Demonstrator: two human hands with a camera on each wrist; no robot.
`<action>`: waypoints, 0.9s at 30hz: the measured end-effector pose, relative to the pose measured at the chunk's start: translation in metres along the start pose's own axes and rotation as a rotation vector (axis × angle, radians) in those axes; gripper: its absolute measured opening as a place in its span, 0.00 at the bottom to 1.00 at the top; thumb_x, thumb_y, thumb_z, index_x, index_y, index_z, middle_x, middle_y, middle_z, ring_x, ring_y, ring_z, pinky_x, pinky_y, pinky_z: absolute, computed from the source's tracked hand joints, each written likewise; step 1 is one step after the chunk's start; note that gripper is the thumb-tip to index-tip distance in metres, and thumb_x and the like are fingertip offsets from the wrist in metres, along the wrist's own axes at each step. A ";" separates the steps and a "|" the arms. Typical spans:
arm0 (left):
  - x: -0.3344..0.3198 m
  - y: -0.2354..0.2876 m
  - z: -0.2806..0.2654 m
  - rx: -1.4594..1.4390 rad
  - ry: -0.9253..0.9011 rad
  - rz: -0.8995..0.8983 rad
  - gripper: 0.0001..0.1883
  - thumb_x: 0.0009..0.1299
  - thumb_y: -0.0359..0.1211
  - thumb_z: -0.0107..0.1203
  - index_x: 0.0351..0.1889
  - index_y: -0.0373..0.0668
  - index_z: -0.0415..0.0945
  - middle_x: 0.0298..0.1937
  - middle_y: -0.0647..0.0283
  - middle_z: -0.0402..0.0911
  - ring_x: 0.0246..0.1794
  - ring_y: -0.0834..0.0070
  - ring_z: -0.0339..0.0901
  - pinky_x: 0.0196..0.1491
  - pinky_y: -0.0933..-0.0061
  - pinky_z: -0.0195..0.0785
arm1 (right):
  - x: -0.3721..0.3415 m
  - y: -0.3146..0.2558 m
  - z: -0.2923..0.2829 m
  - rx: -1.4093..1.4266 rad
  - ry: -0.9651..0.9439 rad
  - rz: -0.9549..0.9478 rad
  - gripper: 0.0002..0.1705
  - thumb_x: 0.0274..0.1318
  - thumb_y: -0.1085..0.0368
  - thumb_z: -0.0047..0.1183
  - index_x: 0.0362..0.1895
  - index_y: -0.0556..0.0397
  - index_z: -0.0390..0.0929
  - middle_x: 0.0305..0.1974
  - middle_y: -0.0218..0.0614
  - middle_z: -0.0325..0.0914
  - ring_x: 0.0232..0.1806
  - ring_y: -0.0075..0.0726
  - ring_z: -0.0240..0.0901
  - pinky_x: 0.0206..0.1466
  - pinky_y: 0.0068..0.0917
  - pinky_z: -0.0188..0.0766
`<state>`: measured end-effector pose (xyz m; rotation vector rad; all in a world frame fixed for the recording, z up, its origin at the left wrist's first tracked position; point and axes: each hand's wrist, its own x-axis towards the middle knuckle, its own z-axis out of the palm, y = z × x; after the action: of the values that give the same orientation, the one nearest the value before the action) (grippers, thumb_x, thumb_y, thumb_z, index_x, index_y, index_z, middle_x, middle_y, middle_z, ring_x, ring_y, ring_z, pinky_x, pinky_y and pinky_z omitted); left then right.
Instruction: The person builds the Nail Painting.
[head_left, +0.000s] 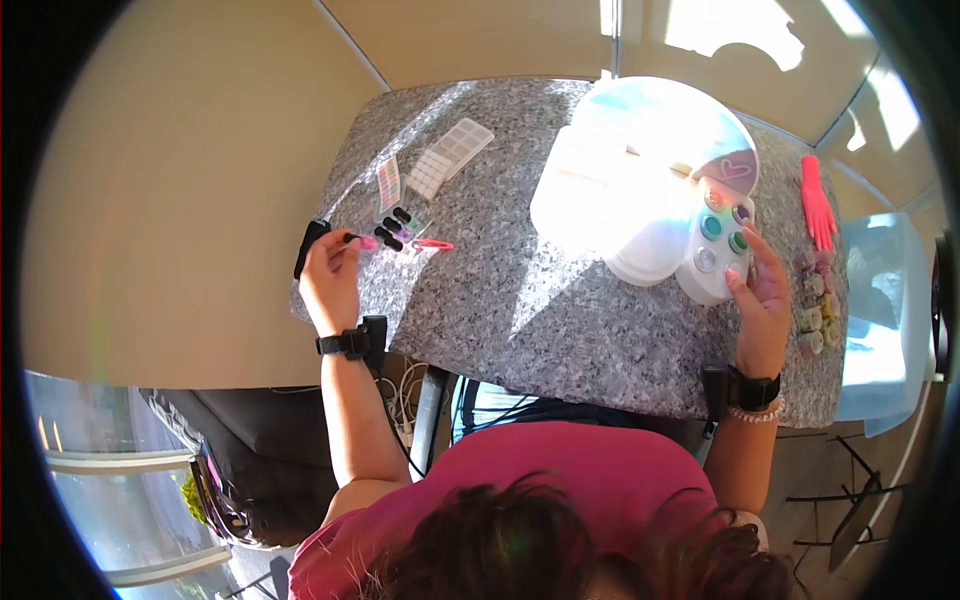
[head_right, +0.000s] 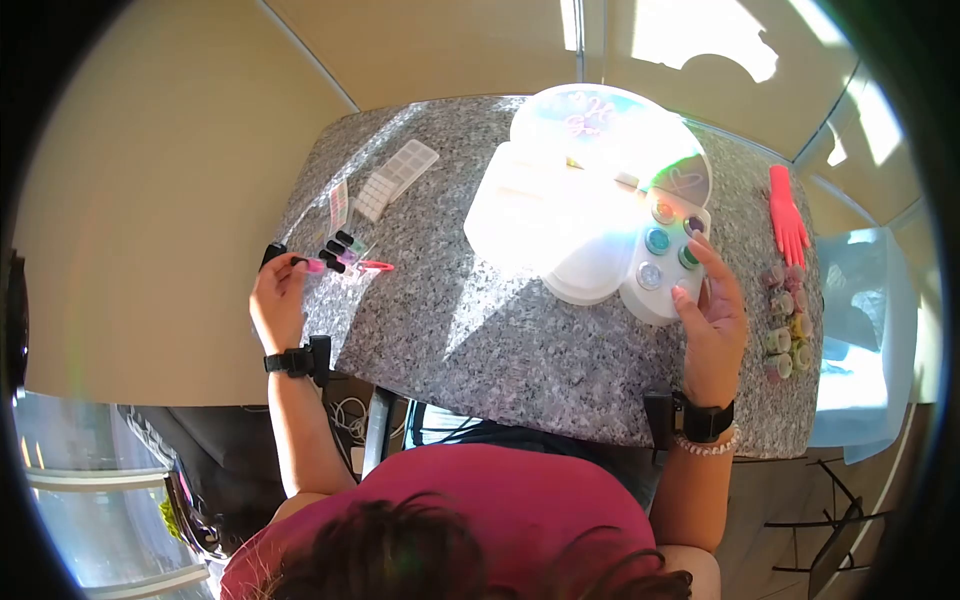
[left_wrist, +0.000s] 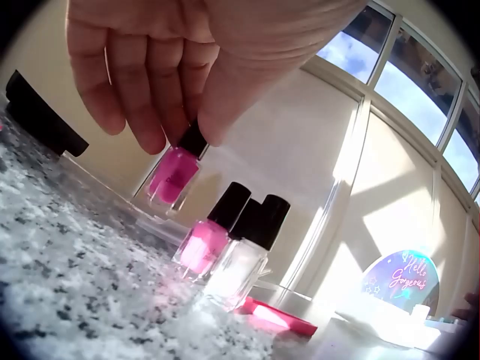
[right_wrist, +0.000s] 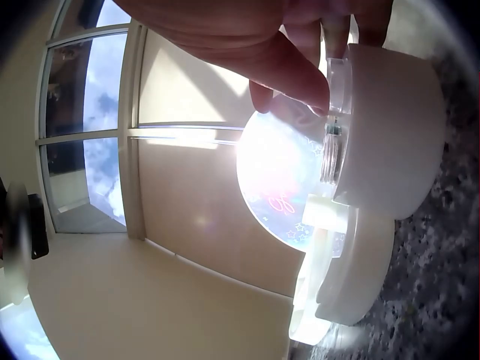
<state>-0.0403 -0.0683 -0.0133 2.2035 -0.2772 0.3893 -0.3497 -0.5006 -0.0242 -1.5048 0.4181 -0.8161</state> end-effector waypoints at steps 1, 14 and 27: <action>-0.001 0.015 -0.003 -0.057 0.072 0.019 0.13 0.78 0.28 0.64 0.57 0.31 0.83 0.48 0.58 0.91 0.49 0.77 0.87 0.56 0.74 0.79 | 0.000 0.000 0.000 -0.004 0.016 0.002 0.32 0.66 0.81 0.55 0.74 0.56 0.75 0.77 0.45 0.71 0.80 0.41 0.65 0.83 0.39 0.58; -0.034 0.167 0.098 -0.147 -0.362 0.588 0.11 0.72 0.27 0.70 0.52 0.40 0.88 0.48 0.60 0.93 0.53 0.67 0.89 0.62 0.64 0.77 | 0.002 -0.006 -0.002 -0.216 -0.118 0.010 0.30 0.69 0.82 0.44 0.71 0.52 0.80 0.75 0.38 0.76 0.91 0.45 0.42 0.88 0.40 0.41; -0.035 0.145 0.132 0.068 -0.329 0.587 0.13 0.73 0.40 0.69 0.53 0.51 0.88 0.49 0.64 0.92 0.56 0.64 0.85 0.73 0.51 0.56 | 0.000 -0.003 -0.002 -0.248 -0.108 -0.013 0.28 0.68 0.81 0.45 0.68 0.53 0.80 0.73 0.38 0.78 0.91 0.51 0.41 0.89 0.45 0.38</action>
<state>-0.0967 -0.2587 0.0020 2.2168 -1.1157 0.3480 -0.3513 -0.5013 -0.0214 -1.7748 0.4409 -0.7084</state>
